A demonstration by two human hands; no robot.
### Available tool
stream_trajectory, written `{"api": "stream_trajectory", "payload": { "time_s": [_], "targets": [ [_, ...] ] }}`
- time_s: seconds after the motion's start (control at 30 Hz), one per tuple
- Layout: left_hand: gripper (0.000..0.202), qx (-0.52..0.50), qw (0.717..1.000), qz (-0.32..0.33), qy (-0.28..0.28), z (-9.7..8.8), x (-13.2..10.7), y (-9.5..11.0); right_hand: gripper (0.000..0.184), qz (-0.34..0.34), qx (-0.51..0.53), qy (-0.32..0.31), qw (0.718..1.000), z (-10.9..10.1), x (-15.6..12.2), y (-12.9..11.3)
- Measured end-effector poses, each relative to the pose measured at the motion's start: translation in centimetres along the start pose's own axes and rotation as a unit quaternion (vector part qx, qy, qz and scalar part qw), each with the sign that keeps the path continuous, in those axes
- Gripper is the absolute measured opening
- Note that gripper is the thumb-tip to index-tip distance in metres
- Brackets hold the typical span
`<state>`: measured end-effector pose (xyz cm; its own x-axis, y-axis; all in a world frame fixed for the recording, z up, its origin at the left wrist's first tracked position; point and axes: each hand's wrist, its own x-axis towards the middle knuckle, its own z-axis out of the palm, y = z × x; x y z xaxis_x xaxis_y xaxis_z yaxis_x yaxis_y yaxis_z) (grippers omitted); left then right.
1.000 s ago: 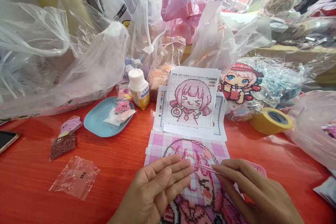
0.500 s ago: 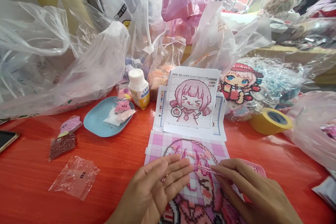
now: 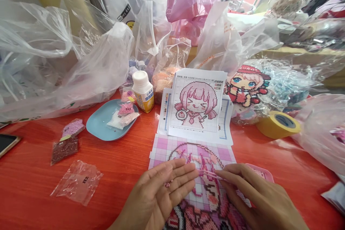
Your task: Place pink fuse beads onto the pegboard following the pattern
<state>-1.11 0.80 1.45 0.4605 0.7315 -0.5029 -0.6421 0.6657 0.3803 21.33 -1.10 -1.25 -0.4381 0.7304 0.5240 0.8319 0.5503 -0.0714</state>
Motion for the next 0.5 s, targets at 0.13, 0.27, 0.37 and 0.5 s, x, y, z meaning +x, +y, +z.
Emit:
{"api": "stream_trajectory", "payload": {
  "time_s": [0.13, 0.27, 0.37, 0.5],
  "targets": [
    [0.023, -0.008, 1.000, -0.003, 0.000, -0.1, 0.2, 0.0, 0.029, -0.001, 0.001, 0.004, 1.000, 0.0, 0.1, -0.1],
    [0.029, -0.013, 1.000, -0.016, 0.008, -0.4, 0.1, -0.2, 0.024, 0.010, 0.008, 0.019, 1.000, -0.2, -0.2, -0.1],
    [0.033, -0.016, 0.999, -0.027, -0.004, -0.5, -0.1, -0.6, 0.020, 0.014, 0.016, 0.023, 1.000, -0.4, -0.5, -0.2],
    [0.033, -0.017, 0.998, -0.055, -0.018, -0.5, -0.3, -1.2, 0.020, -0.029, 0.045, -0.003, 0.999, -0.5, -0.8, -0.7]
  ]
}}
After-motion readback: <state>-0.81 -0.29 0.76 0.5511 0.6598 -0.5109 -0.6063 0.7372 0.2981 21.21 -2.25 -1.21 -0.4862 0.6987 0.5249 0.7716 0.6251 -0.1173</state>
